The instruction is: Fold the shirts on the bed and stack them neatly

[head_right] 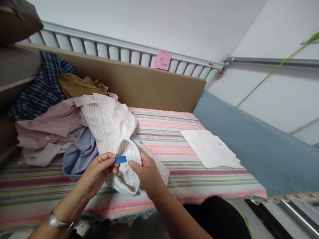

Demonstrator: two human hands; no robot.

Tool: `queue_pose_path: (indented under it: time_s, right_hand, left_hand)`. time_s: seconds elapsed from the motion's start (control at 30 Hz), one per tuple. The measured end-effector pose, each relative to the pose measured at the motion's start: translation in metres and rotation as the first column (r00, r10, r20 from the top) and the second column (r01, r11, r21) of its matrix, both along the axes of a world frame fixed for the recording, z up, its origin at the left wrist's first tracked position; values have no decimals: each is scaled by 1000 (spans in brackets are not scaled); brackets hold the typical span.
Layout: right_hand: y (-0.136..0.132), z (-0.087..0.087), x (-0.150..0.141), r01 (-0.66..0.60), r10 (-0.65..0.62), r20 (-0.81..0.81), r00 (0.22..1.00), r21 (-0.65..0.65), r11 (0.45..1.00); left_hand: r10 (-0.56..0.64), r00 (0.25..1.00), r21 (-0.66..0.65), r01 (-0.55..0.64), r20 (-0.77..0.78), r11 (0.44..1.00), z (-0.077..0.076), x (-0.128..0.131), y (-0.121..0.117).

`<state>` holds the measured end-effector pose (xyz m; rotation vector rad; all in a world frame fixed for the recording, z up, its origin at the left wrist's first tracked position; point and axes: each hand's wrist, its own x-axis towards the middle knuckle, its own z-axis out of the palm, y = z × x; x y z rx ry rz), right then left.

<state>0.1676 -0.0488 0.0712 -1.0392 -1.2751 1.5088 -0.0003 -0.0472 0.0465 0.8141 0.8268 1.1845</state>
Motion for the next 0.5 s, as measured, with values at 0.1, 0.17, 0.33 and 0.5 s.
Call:
queue_pose_path:
  time_s: [0.1, 0.17, 0.33, 0.5]
  right_hand:
    - [-1, -1, -1, -12, 11, -20, 1000, -3, 1000]
    - [-1, -1, -1, -13, 13, -29, 999, -5, 1000]
    - [1, 0, -2, 22, -26, 57, 998, 66, 998]
    - [-5, -5, -14, -134, -27, 466, 884, 308, 942]
  left_hand:
    - [-1, 1000, 4, 1, 4, 1000, 0, 1, 0]
    - [4, 1000, 0, -4, 4, 1000, 0, 2, -1]
    - [61, 996, 2, -61, -66, 998, -3, -1, 2]
    - [493, 721, 377, -336, -486, 863, -20, -13, 17]
